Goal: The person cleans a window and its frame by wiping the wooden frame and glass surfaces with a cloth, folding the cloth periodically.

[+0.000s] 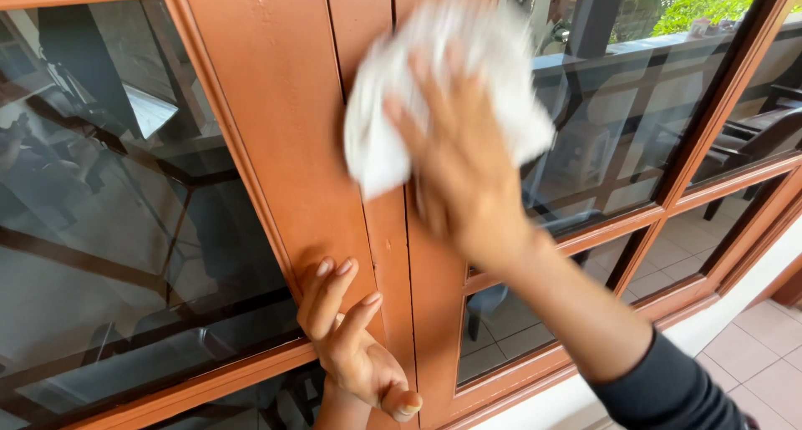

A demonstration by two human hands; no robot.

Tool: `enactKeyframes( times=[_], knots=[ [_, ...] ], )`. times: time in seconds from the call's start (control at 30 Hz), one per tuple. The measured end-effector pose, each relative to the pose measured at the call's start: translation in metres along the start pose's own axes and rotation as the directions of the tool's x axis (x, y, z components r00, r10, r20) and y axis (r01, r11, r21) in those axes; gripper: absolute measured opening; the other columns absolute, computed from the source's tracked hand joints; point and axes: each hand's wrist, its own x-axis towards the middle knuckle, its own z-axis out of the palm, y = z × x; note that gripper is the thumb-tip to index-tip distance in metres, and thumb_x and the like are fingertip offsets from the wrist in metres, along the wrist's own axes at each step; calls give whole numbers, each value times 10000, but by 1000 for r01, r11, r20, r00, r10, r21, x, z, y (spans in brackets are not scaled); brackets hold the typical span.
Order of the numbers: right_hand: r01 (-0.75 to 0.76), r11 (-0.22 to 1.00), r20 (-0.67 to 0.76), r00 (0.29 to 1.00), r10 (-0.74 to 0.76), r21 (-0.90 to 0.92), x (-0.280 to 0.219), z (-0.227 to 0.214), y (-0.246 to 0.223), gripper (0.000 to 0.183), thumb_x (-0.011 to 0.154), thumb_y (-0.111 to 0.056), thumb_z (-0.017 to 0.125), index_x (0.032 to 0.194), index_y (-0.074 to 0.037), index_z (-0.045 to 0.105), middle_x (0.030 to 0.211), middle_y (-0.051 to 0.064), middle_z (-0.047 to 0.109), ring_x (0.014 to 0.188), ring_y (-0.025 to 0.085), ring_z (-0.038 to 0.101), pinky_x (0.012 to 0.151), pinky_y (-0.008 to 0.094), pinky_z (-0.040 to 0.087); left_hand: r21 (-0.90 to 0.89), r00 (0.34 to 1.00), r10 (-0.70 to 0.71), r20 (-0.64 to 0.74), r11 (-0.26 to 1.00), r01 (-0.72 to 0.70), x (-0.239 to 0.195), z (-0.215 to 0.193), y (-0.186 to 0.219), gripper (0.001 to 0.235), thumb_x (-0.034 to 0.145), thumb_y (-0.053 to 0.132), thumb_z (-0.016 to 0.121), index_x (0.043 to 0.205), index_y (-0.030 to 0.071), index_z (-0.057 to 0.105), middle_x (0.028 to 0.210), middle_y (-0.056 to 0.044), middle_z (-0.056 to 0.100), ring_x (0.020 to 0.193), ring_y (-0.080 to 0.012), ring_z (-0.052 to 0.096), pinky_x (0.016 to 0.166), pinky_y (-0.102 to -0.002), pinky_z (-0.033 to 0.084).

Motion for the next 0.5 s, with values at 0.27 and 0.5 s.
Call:
enactKeyframes(
  times=[0.27, 0.5],
  knots=[
    [484, 868, 220, 839, -497, 114, -75, 9, 48, 419, 901, -27, 667, 1308, -103, 727, 1526, 88, 628, 1029, 60, 623, 594, 246, 425, 53, 1000, 0, 31, 999, -2, 4, 1, 3, 813, 972, 734, 347, 1277, 7, 544, 1413, -273, 528, 1408, -387, 447, 1240, -587, 368],
    [385, 900, 208, 916, -344, -206, 93, -36, 30, 542, 909, -204, 558, 1424, -49, 629, 1512, 216, 489, 1306, 463, 583, 1073, 570, 491, 58, 1000, -22, -2, 998, 22, 2, 0, 3, 784, 986, 705, 366, 1273, 0, 556, 1392, -279, 543, 1392, -401, 450, 1227, -556, 387]
  ],
)
